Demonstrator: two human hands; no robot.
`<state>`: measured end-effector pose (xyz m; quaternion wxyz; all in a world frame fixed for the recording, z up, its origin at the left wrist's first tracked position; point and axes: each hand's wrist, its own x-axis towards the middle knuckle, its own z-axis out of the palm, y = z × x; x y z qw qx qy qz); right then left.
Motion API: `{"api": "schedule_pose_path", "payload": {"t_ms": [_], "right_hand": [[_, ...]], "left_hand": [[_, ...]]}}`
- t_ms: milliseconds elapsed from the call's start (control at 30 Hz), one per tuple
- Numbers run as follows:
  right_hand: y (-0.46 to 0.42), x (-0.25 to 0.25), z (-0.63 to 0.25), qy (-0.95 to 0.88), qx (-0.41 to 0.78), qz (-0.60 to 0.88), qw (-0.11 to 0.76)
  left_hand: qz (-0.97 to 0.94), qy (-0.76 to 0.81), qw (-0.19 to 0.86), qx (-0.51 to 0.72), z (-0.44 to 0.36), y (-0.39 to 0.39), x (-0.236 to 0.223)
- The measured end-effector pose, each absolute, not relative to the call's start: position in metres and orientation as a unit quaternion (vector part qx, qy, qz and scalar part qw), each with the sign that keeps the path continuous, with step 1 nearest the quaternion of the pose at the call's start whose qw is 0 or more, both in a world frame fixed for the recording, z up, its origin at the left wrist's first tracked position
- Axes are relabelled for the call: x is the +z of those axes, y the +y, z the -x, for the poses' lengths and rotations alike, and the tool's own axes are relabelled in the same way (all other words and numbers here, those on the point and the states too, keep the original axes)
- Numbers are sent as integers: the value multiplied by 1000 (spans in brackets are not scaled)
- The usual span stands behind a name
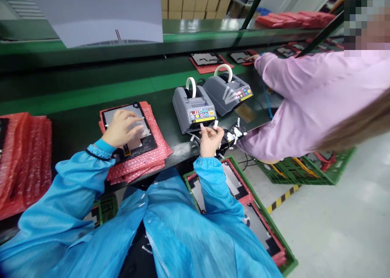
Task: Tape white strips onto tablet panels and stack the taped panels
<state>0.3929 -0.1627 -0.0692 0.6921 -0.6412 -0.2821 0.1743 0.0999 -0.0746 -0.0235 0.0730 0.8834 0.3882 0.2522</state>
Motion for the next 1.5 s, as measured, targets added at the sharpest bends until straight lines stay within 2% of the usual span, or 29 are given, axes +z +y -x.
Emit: {"api": "schedule_pose_path", "payload": {"t_ms": [133,300,433,600,833,967,1200,1500], "right_hand": [[-174,-54,-380,-378,166,635,653],[-175,-22,-343,-547,285,579,533],[-156,-11,-320,-600,353,549,463],[-128,-21,-313,-545,410,536,498],[-109,-35,-302,-539,497,480,481],[-99,-39,-297,-546,493,487,471],[-62,-59,-291,-579,452,549,399],[-55,-60,-288,-607,410,594,331]], "left_hand": [[-882,368,143,257,-117,-83,-15],[-873,313,260,268,-141,-94,-4],[-860,324,291,266,-138,-94,-5],[-785,444,306,305,-122,-92,-16],[-732,477,367,321,-118,-91,-25],[-722,520,352,291,-121,-87,-27],[-717,647,215,144,-130,-75,-30],[-719,658,169,146,-134,-73,-48]]}}
